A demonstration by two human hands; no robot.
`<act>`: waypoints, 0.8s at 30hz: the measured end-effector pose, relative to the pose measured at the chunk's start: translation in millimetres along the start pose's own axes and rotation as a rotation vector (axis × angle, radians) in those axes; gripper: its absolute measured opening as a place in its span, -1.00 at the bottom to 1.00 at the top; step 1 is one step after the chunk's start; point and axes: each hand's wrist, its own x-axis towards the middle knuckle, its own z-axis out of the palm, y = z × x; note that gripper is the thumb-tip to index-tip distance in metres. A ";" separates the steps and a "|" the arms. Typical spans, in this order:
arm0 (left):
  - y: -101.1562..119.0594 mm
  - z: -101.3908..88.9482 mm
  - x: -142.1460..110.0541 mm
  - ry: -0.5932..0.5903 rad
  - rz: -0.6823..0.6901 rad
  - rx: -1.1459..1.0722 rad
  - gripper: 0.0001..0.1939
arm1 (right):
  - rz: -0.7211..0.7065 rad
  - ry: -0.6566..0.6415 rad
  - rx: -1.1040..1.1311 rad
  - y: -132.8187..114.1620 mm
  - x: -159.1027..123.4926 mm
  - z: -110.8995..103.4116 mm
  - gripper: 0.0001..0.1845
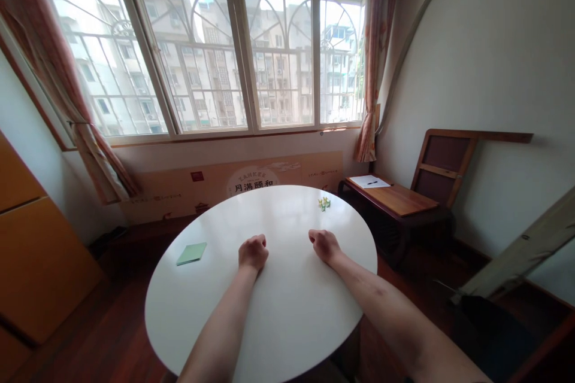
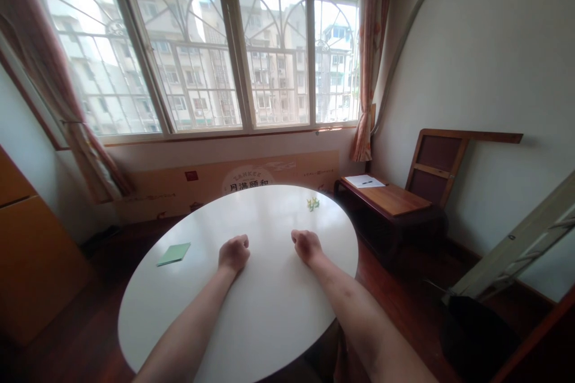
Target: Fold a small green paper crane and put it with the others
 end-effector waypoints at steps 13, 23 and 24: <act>8.4 -13.7 -11.9 0.062 -0.040 -0.137 -0.73 | -0.056 0.210 0.192 -20.3 -21.6 -25.7 -0.78; 74.8 -46.9 -114.9 0.172 0.002 -0.476 -0.62 | -0.612 0.752 0.692 -101.4 -103.2 -210.8 -0.39; 82.3 -48.7 -137.4 0.172 0.037 -0.506 -0.62 | -0.695 0.771 0.748 -102.4 -116.1 -228.4 -0.32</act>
